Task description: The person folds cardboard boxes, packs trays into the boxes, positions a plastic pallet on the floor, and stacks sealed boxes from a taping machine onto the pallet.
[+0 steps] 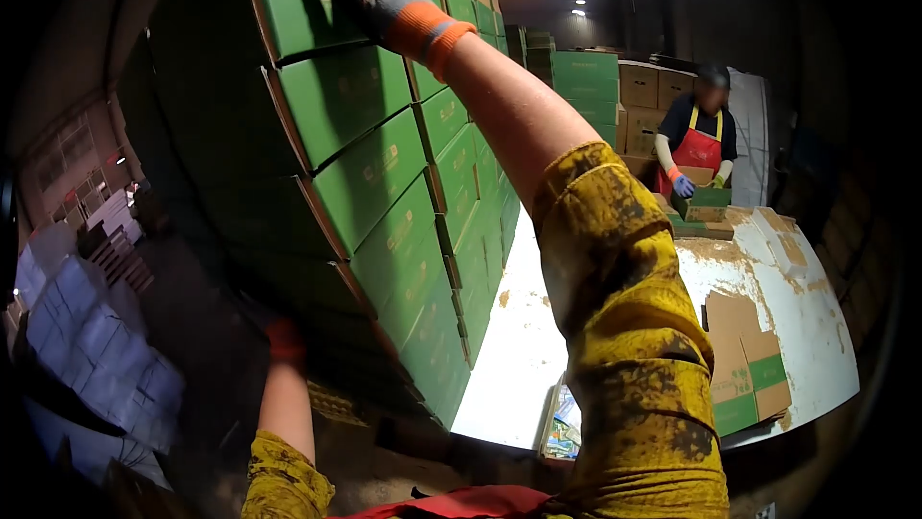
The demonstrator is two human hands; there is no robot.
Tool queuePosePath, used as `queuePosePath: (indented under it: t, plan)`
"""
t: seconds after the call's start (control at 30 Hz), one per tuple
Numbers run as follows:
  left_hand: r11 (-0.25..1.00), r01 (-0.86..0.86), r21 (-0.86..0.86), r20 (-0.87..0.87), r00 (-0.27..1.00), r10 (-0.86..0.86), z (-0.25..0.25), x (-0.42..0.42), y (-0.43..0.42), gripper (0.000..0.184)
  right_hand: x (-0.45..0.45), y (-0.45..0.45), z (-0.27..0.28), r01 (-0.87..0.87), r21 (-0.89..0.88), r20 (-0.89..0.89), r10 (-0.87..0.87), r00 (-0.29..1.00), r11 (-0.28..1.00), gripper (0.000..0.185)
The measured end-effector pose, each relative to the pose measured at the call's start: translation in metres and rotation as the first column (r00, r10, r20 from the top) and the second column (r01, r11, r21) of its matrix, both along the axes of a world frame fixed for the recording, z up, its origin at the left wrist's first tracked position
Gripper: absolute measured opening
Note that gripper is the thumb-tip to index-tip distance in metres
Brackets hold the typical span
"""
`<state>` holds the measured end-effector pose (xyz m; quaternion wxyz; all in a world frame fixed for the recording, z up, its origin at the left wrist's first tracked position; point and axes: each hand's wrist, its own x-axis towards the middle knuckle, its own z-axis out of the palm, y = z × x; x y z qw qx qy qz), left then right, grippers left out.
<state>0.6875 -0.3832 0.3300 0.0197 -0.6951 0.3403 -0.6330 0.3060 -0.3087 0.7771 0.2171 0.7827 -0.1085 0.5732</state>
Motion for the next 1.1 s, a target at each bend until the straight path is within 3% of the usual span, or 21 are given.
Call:
queuePosePath:
  t: [0.03,0.07,0.13,0.17,0.2,0.27,0.33,0.37,0.4,0.47,0.5,0.53,0.57,0.6,0.63,0.67,0.73,0.87,1.0,1.1]
  plan:
    - [1.0,-0.003,0.024,-0.017,1.0,0.003,-0.006,0.003,-0.002,0.051,-0.001,-0.001,-0.005,0.032,-0.013,0.062,-0.031,0.998,0.999,0.041]
    - [0.999,-0.015,0.046,-0.038,0.999,0.016,-0.013,0.005,-0.003,0.051,0.002,-0.006,-0.008,-0.26,0.229,0.093,0.245,0.965,0.938,0.046]
    - [0.993,-0.034,0.114,-0.06,0.997,0.041,-0.028,0.013,-0.004,0.051,-0.002,-0.016,-0.009,0.038,-0.138,0.082,-0.027,0.996,0.99,0.041]
    - [0.987,-0.051,0.155,-0.068,0.996,0.062,-0.038,0.022,-0.003,0.051,0.002,-0.012,-0.015,-0.048,-0.071,0.134,0.058,0.989,0.996,0.04]
    - [0.972,-0.075,0.222,-0.069,0.993,0.093,-0.047,0.04,-0.005,0.051,-0.003,0.008,-0.026,0.497,-0.237,0.218,-0.452,0.865,0.835,0.039]
    - [0.949,-0.071,0.306,-0.108,0.988,0.109,-0.057,0.051,-0.004,0.051,0.001,0.008,-0.029,0.267,-0.076,0.195,-0.248,0.949,0.961,0.038]
    - [0.971,-0.038,0.237,-0.187,0.979,0.083,-0.012,-0.004,0.013,0.05,0.008,-0.01,-0.026,-0.024,-0.066,0.218,0.038,0.975,0.998,0.038]
    - [0.979,-0.02,0.204,-0.223,0.973,0.066,0.007,-0.024,0.019,0.05,0.008,0.001,-0.026,0.231,-0.101,0.241,-0.201,0.949,0.968,0.04]
    - [0.963,-0.141,0.228,-0.161,0.97,0.181,0.007,-0.023,0.013,0.05,0.005,0.012,-0.028,0.472,-0.121,0.274,-0.427,0.862,0.873,0.042]
    - [0.886,-0.389,0.254,-0.026,0.913,0.408,-0.003,-0.014,-0.006,0.051,0.0,0.016,-0.029,0.531,-0.099,0.235,-0.499,0.834,0.842,0.047]
    - [0.951,-0.205,0.233,-0.219,0.941,0.256,-0.002,-0.014,-0.009,0.051,-0.006,0.017,-0.023,0.527,-0.047,0.148,-0.516,0.844,0.849,0.054]
    - [0.986,-0.025,0.166,-0.402,0.911,0.091,0.001,-0.02,-0.01,0.05,-0.008,-0.01,-0.016,-0.087,-0.023,0.012,0.087,0.996,0.996,0.046]
    - [0.988,0.144,0.06,-0.556,0.827,-0.086,0.006,-0.026,-0.008,0.05,-0.002,0.009,-0.024,-0.276,0.213,0.094,0.261,0.961,0.937,0.046]
    - [0.83,0.414,-0.374,-0.656,0.514,-0.553,0.02,-0.031,-0.003,0.049,-0.01,0.004,-0.025,-0.333,0.278,0.087,0.322,0.943,0.901,0.047]
    - [0.451,0.465,-0.762,-0.471,0.081,-0.879,0.041,-0.037,0.007,0.049,-0.012,0.012,-0.03,-0.33,0.281,0.108,0.312,0.944,0.901,0.048]
    - [-0.025,0.287,-0.958,-0.075,-0.331,-0.941,0.059,-0.041,0.016,0.049,-0.017,0.012,-0.035,-0.278,0.186,0.121,0.259,0.958,0.942,0.051]
    - [-0.096,0.274,-0.957,-0.019,-0.389,-0.921,0.076,-0.046,0.033,0.049,-0.019,0.043,-0.061,-0.326,0.289,0.158,0.291,0.944,0.9,0.052]
    - [-0.208,0.242,-0.948,0.049,-0.533,-0.845,0.085,-0.06,0.049,0.05,-0.038,0.085,-0.131,-0.113,0.327,0.082,0.091,0.993,0.938,0.052]
    - [-0.086,0.412,-0.907,-0.103,-0.415,-0.904,0.066,-0.051,0.042,0.047,-0.057,0.128,-0.238,-0.103,0.602,0.144,0.019,0.989,0.792,0.051]
    - [0.096,0.588,-0.803,-0.247,-0.182,-0.952,0.057,-0.05,0.063,0.046,-0.069,0.165,-0.327,-0.05,0.782,0.128,-0.081,0.988,0.622,0.052]
